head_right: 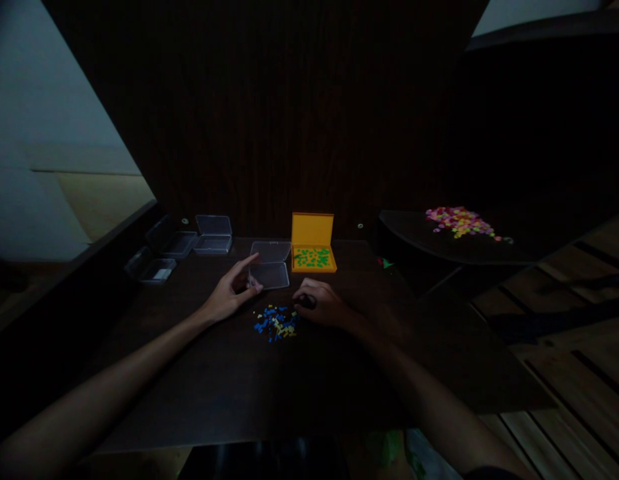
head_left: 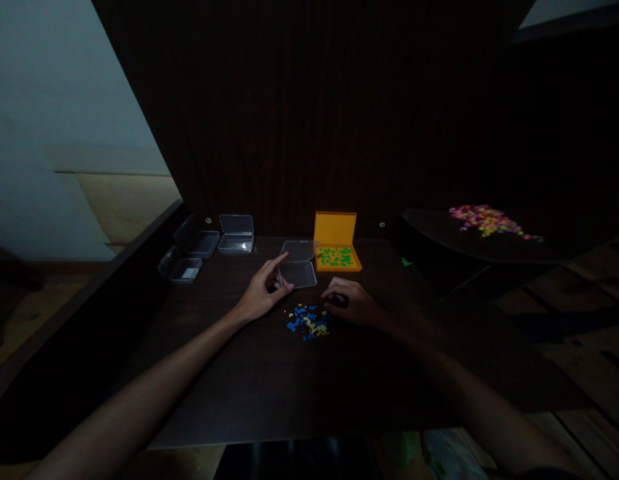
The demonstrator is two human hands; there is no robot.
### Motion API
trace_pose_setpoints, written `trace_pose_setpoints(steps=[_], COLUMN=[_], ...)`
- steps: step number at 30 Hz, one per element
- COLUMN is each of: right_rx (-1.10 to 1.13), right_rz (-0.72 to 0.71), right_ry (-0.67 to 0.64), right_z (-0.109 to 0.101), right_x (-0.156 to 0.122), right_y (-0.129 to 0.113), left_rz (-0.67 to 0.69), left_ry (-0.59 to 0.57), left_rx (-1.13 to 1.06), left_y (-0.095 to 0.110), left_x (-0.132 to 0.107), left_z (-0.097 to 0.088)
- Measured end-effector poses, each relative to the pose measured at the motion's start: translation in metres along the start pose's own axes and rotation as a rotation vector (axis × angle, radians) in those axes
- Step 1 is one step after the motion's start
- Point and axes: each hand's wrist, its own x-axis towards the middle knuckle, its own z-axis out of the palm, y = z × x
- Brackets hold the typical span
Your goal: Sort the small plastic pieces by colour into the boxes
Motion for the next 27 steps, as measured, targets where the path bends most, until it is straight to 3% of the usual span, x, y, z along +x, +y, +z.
trace_pose_setpoints(steps=[7, 19, 27], right_rx=[-0.016, -0.278, -0.280], right_rz=[-0.011, 0.026, 0.060], right_ry=[-0.029, -0.118, -0.124], right_z=[-0.0012, -0.0034, -0.0089], right_x=[0.0016, -0.0001, -0.0010], right_y=[-0.0008, -0.0025, -0.0020], left_rz=[-0.013, -0.053, -0.050], left_ry=[-0.004, 0.028, 0.018], left_rx=[0.010, -0.050, -0.057], left_y=[-0.0014, 0.0056, 0.0068], left_x=[0.0006, 0.0007, 0.0004], left_z=[0.0002, 0.0009, 0.0009])
